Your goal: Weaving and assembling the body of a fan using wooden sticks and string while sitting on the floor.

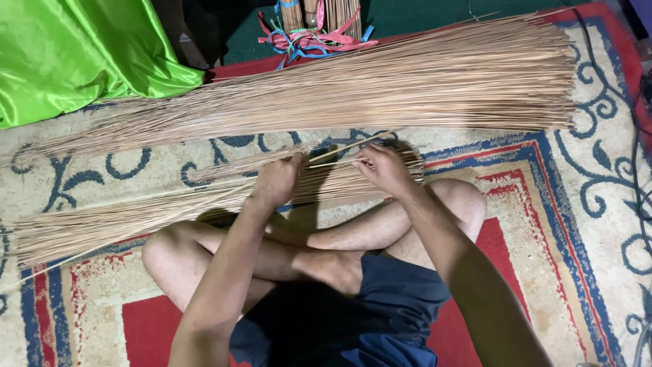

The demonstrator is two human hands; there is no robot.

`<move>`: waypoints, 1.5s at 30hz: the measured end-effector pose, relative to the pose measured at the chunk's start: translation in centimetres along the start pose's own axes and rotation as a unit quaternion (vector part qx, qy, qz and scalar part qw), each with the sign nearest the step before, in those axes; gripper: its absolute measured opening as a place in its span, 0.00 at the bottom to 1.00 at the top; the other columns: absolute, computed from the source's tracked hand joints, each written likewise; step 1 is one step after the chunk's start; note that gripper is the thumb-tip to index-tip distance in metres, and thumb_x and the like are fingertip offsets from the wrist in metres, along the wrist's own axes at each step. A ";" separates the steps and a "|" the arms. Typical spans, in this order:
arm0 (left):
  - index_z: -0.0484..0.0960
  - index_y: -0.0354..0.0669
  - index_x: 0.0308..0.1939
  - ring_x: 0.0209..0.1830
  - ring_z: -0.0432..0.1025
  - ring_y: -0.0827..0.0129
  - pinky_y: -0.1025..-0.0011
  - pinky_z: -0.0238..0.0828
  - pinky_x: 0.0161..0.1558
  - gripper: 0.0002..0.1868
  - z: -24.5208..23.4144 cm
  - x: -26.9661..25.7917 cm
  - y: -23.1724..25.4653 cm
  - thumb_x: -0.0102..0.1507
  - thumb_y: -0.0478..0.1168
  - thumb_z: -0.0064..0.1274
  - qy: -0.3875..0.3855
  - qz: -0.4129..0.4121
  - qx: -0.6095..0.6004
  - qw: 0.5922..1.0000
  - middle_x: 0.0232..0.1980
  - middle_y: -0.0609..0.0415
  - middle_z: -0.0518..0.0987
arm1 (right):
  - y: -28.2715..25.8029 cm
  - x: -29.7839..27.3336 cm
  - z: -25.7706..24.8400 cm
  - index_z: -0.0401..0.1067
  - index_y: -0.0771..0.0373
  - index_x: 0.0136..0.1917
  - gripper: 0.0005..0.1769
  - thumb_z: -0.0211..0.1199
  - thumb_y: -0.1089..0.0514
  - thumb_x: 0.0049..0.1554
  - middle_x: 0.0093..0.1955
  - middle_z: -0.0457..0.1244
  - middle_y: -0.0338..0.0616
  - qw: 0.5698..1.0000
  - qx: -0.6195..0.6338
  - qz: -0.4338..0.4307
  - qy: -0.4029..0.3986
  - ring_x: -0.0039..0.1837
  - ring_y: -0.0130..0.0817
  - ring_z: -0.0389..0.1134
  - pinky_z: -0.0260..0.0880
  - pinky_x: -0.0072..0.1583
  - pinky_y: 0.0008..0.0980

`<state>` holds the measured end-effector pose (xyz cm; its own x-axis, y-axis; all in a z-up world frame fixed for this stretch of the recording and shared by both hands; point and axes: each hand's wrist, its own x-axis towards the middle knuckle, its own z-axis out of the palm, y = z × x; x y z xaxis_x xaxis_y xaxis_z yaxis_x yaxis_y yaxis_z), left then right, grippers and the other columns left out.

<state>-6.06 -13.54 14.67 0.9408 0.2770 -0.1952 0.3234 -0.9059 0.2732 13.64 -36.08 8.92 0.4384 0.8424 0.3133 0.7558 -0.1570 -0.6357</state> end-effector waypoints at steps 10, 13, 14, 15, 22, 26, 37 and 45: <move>0.74 0.50 0.51 0.41 0.80 0.38 0.47 0.78 0.43 0.09 -2.5 -1.5 -4.2 0.70 0.40 0.40 0.001 0.000 -0.049 0.999 0.43 0.40 0.85 | -1.6 -0.8 -9.2 0.79 0.69 0.53 0.13 0.57 0.72 0.58 0.48 0.70 0.59 0.958 0.196 0.203 -0.050 0.52 0.38 0.68 0.71 0.58 0.42; 0.75 0.51 0.51 0.43 0.80 0.37 0.44 0.77 0.45 0.10 -2.1 -0.9 -2.5 0.70 0.44 0.40 -0.011 0.017 -0.055 0.998 0.42 0.40 0.84 | 1.1 -0.6 -6.3 0.78 0.71 0.55 0.12 0.65 0.69 0.57 0.47 0.71 0.55 0.895 0.317 0.314 0.019 0.42 0.31 0.72 0.77 0.48 0.24; 0.75 0.51 0.51 0.43 0.80 0.37 0.42 0.77 0.45 0.10 -2.5 -0.8 -1.7 0.70 0.43 0.40 -0.014 0.031 -0.068 0.997 0.43 0.40 0.84 | 1.6 -0.5 -5.3 0.71 0.69 0.61 0.19 0.65 0.71 0.56 0.47 0.70 0.57 0.853 0.396 0.330 0.085 0.43 0.36 0.74 0.80 0.49 0.30; 0.75 0.50 0.52 0.44 0.80 0.37 0.41 0.76 0.45 0.10 -2.8 -0.8 -0.9 0.70 0.43 0.39 -0.017 0.046 -0.081 0.996 0.43 0.39 0.84 | 2.1 -0.5 -4.2 0.64 0.67 0.67 0.28 0.66 0.72 0.55 0.47 0.69 0.59 0.800 0.469 0.343 0.150 0.44 0.41 0.76 0.82 0.50 0.35; 0.76 0.53 0.50 0.42 0.80 0.39 0.43 0.77 0.46 0.10 -1.8 0.6 -0.5 0.70 0.44 0.39 -0.004 0.032 -0.072 0.997 0.41 0.43 0.84 | -0.4 -0.4 -1.1 0.63 0.63 0.71 0.32 0.69 0.70 0.56 0.49 0.69 0.54 0.724 0.521 0.337 0.300 0.48 0.43 0.77 0.83 0.54 0.39; 0.78 0.53 0.47 0.44 0.80 0.40 0.44 0.77 0.46 0.09 -1.4 1.2 -0.6 0.69 0.43 0.42 -0.012 0.046 -0.101 0.994 0.42 0.44 0.85 | -0.8 -0.8 -0.3 0.61 0.59 0.76 0.38 0.69 0.73 0.56 0.47 0.69 0.57 0.706 0.508 0.308 0.386 0.45 0.50 0.77 0.84 0.53 0.47; 0.80 0.50 0.46 0.46 0.79 0.39 0.43 0.76 0.47 0.09 -3.1 0.8 -0.1 0.69 0.41 0.44 -0.038 0.041 -0.123 0.991 0.42 0.41 0.85 | 0.9 -1.3 0.7 0.70 0.61 0.69 0.28 0.68 0.72 0.56 0.47 0.69 0.53 0.688 0.512 0.284 0.428 0.43 0.47 0.77 0.85 0.51 0.46; 0.80 0.48 0.44 0.47 0.78 0.36 0.42 0.75 0.49 0.09 -2.9 1.0 0.3 0.69 0.42 0.44 -0.055 0.037 -0.137 0.988 0.42 0.36 0.84 | 1.6 -1.3 0.9 0.73 0.63 0.65 0.23 0.69 0.72 0.56 0.49 0.71 0.61 0.686 0.496 0.263 0.463 0.42 0.45 0.77 0.86 0.49 0.42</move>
<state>-4.72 -12.54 17.32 0.9510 0.1639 -0.2621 0.2842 -0.7973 0.5325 13.87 -36.95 6.81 0.9916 0.0432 -0.1221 -0.1272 0.5011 -0.8560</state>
